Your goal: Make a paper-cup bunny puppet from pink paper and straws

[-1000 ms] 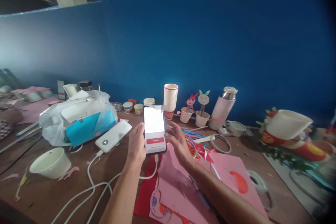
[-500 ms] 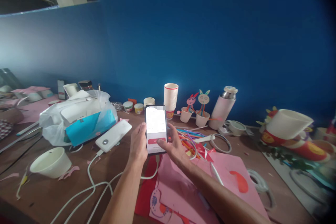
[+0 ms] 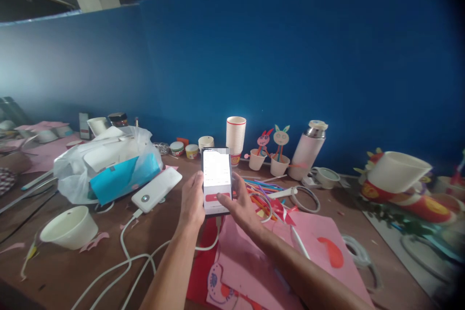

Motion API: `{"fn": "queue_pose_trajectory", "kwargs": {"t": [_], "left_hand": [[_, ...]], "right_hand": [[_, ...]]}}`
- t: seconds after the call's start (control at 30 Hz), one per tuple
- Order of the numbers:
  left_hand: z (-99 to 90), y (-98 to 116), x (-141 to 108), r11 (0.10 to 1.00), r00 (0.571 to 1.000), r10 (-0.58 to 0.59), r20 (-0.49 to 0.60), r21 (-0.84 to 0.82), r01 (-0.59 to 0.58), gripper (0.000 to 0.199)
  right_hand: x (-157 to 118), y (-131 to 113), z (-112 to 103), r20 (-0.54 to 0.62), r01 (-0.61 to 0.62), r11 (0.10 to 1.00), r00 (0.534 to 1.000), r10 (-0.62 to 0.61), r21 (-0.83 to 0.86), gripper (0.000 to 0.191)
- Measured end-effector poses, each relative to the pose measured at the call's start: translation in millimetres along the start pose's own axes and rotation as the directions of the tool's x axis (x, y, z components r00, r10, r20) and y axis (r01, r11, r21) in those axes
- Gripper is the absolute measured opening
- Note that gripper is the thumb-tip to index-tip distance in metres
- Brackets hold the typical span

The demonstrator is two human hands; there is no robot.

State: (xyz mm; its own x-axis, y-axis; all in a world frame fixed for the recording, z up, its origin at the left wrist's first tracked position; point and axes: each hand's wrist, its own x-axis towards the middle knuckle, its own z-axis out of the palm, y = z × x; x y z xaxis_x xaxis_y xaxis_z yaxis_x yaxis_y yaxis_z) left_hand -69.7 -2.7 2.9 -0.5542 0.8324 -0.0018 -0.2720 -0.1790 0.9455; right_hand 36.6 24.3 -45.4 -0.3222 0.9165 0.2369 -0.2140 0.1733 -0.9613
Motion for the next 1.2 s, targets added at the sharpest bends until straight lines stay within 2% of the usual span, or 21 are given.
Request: {"fn": "queue_pose_trajectory", "kwargs": {"t": [0.3,0.6,0.77,0.9,1.1,1.2], "left_hand": [[-2.5,-3.8,2.8,0.999,1.000,-0.015,0.009,-0.030,0.016,0.018],[0.3,4.8,-3.2,1.000,1.000,0.005,-0.006,-0.016,-0.005,0.022],[0.5,5.9,-3.6,0.999,0.999,-0.032,-0.010,-0.029,0.031,0.021],[0.4,5.5,-3.1,0.999,1.000,-0.009,-0.010,-0.031,0.009,0.018],[7.8,23.4,-11.4,0.997,0.997,-0.057,-0.056,-0.048,0.054,0.015],[8.4,24.6,-11.9,0.997,0.997,-0.062,-0.052,-0.048,0.060,0.013]], "right_hand": [[0.0,-0.8,-1.3,-0.017,-0.008,0.987,1.000,0.011,0.161,0.058],[1.8,-5.9,-5.7,-0.101,0.018,0.987,0.995,-0.002,0.157,0.046],[1.3,-9.0,-4.7,-0.113,0.020,0.989,0.994,-0.004,0.146,0.045],[0.8,-9.5,-4.8,-0.108,0.000,0.986,0.994,0.018,0.166,0.045],[-0.1,-12.5,-4.3,-0.101,-0.016,0.986,0.994,0.033,0.168,0.044],[-0.3,-13.4,-4.1,-0.109,-0.017,0.986,0.993,0.036,0.164,0.044]]}}
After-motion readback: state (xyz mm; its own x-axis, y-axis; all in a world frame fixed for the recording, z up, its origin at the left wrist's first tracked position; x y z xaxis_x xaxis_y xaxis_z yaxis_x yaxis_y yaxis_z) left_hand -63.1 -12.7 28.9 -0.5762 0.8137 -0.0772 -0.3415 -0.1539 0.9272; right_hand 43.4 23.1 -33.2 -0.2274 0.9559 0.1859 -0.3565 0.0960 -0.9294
